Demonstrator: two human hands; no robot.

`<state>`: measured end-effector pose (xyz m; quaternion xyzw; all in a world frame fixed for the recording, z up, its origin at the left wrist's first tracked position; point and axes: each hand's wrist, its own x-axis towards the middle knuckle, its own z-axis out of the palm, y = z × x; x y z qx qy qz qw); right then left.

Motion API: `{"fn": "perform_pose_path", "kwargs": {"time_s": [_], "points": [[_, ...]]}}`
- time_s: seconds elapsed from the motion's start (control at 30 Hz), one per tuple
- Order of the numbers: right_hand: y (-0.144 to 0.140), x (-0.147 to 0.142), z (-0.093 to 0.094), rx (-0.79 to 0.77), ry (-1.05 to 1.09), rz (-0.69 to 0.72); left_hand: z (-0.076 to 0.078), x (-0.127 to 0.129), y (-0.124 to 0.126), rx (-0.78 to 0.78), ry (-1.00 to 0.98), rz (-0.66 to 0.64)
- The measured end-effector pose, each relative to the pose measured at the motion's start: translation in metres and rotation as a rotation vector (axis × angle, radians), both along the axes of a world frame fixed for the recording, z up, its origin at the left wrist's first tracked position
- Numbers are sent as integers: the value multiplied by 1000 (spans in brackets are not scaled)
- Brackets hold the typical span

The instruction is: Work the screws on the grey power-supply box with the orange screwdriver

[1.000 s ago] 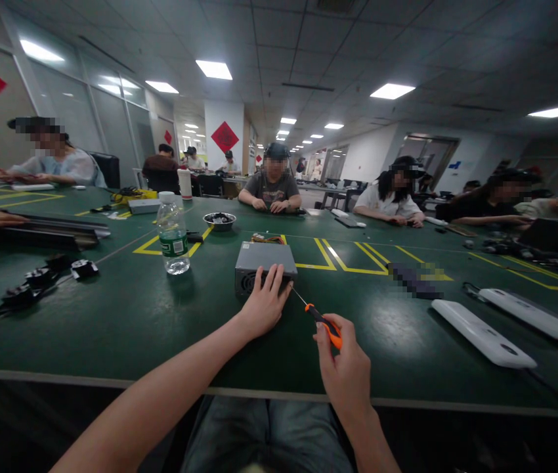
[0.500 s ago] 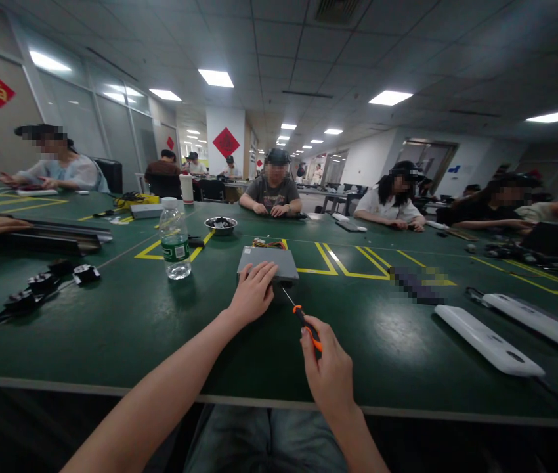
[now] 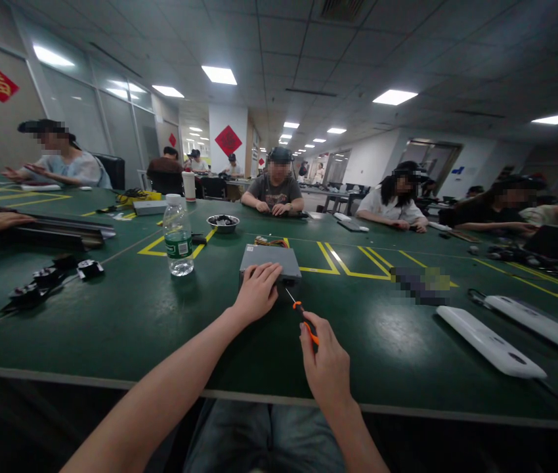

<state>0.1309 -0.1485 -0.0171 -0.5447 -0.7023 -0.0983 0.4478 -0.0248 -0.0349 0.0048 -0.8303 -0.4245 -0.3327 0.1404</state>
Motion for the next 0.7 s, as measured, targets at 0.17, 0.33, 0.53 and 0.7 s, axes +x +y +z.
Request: {"fn": "perform_pose_path", "kwargs": {"time_s": [0.17,0.33,0.53,0.7], "points": [[-2,-6,2,45,-116,-47,0,2,0,-4,-3,8],[-4,-12,2,86,-365,-128,1,4,-1,-8,-37,14],[-6,-13,-3,98,-613,-144,0,6,-1,2,-59,31],[-5,-18,-5,104,-679,-104,0,9,0,-2,-77,41]]}}
